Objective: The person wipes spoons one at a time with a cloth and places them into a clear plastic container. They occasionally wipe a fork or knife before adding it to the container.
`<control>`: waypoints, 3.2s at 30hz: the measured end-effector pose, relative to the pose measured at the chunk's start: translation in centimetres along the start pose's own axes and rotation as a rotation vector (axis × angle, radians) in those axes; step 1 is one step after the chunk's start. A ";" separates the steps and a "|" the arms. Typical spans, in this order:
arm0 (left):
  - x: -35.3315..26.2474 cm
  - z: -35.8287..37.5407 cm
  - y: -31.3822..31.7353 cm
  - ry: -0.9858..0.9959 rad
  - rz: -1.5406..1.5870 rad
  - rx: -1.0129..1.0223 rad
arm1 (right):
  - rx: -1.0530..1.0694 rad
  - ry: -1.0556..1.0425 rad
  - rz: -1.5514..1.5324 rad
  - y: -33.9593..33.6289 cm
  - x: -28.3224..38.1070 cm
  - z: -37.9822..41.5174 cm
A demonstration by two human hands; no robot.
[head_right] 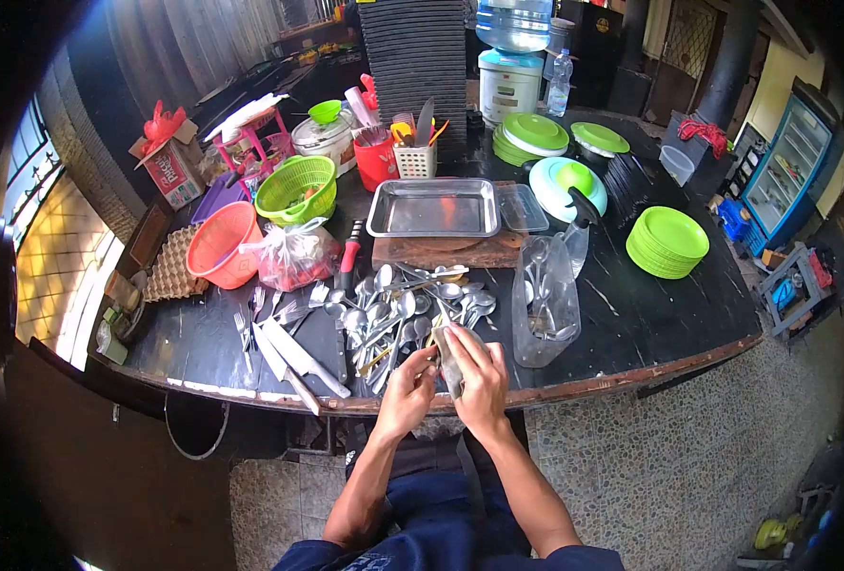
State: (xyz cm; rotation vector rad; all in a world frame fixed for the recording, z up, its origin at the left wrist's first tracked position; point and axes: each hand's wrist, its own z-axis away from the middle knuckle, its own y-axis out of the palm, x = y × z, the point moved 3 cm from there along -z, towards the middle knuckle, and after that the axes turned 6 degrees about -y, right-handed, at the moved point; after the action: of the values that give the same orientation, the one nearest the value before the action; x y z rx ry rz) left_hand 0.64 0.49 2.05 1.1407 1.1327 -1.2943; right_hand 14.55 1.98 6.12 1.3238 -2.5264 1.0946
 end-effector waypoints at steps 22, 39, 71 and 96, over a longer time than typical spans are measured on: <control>0.2 0.1 -0.6 -0.020 -0.130 -0.052 | 0.086 -0.184 0.135 0.0 -3.5 0.1; 0.8 -0.3 0.1 -0.004 -0.282 -0.398 | -0.112 0.787 -0.837 4.8 -2.0 5.1; -13.0 -8.6 4.5 0.349 0.182 0.116 | 0.143 0.758 -0.710 1.4 -1.3 9.6; -8.1 -9.7 13.7 0.664 -0.504 0.381 | 0.332 0.750 -0.598 2.8 -2.0 10.5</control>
State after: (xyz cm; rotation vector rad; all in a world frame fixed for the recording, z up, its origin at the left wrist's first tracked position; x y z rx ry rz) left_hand 14.83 10.61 8.82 1.7172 1.7921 -1.6110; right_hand 16.22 -2.24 -3.94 1.2670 -1.3493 1.5081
